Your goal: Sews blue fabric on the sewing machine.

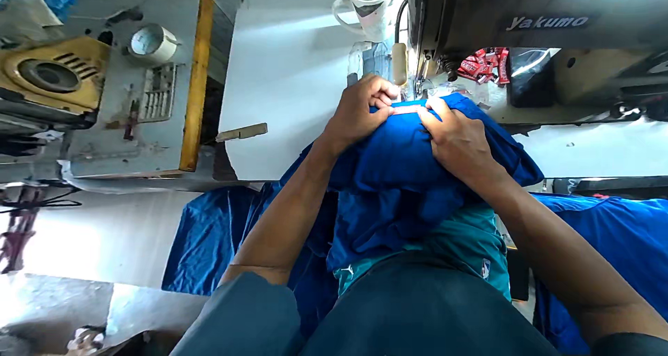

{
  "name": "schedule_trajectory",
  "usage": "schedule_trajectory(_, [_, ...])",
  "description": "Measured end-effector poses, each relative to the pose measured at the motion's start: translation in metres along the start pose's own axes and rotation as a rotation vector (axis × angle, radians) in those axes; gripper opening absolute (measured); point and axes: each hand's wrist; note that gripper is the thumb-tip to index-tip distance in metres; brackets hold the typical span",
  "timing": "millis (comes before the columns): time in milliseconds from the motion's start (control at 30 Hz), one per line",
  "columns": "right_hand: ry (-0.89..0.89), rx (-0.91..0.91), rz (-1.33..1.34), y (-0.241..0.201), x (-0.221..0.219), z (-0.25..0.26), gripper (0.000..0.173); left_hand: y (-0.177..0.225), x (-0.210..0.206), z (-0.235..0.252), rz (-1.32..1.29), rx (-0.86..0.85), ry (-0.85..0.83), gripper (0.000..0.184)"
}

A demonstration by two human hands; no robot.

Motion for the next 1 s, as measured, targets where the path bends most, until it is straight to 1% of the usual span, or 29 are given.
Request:
schedule_trajectory(67, [0.002,0.003,0.002,0.000,0.000,0.000,0.037,-0.004,0.000,-0.006,0.011,-0.115,0.026,0.011])
schedule_trajectory(100, [0.001,0.007,0.000,0.000,0.000,0.000,0.037,-0.005,0.000,-0.008,0.024,-0.153,0.029,0.010])
schedule_trajectory(200, [-0.010,0.015,-0.008,0.001,0.000,0.001,0.038,-0.010,-0.002,-0.008,0.054,-0.218,0.021,0.014])
schedule_trajectory(300, [-0.016,0.007,-0.006,0.001,-0.001,0.000,0.037,-0.011,-0.002,-0.007,0.071,-0.221,-0.021,0.023])
schedule_trajectory(400, [-0.009,0.003,0.007,0.000,-0.001,0.000,0.039,-0.005,0.005,-0.006,0.054,-0.157,-0.036,0.030])
schedule_trajectory(467, [-0.014,0.003,0.007,0.000,0.000,0.000,0.039,-0.004,0.006,-0.004,0.057,-0.138,-0.027,0.029])
schedule_trajectory(567, [-0.014,0.001,0.000,0.000,0.000,0.000,0.038,-0.009,-0.001,-0.002,0.080,-0.183,-0.036,0.027])
schedule_trajectory(667, [0.008,0.005,0.014,-0.001,-0.001,-0.003,0.039,-0.003,-0.008,-0.001,0.179,-0.161,-0.062,0.025])
schedule_trajectory(767, [0.004,0.003,0.021,0.000,0.000,-0.004,0.038,0.001,-0.014,-0.003,0.277,-0.177,-0.053,0.027])
schedule_trajectory(900, [-0.002,0.005,0.009,0.002,0.000,-0.001,0.038,0.001,-0.015,-0.003,0.345,-0.231,-0.044,0.033])
schedule_trajectory(1000, [0.007,0.009,0.039,0.004,0.001,-0.001,0.038,0.003,-0.015,-0.003,0.393,-0.249,-0.034,0.032])
Point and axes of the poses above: each hand's wrist, its own z-axis towards the middle knuckle, its own x-axis out of the back of the hand, y = z × x, and after that the axes turned 9 degrees about z, right-handed
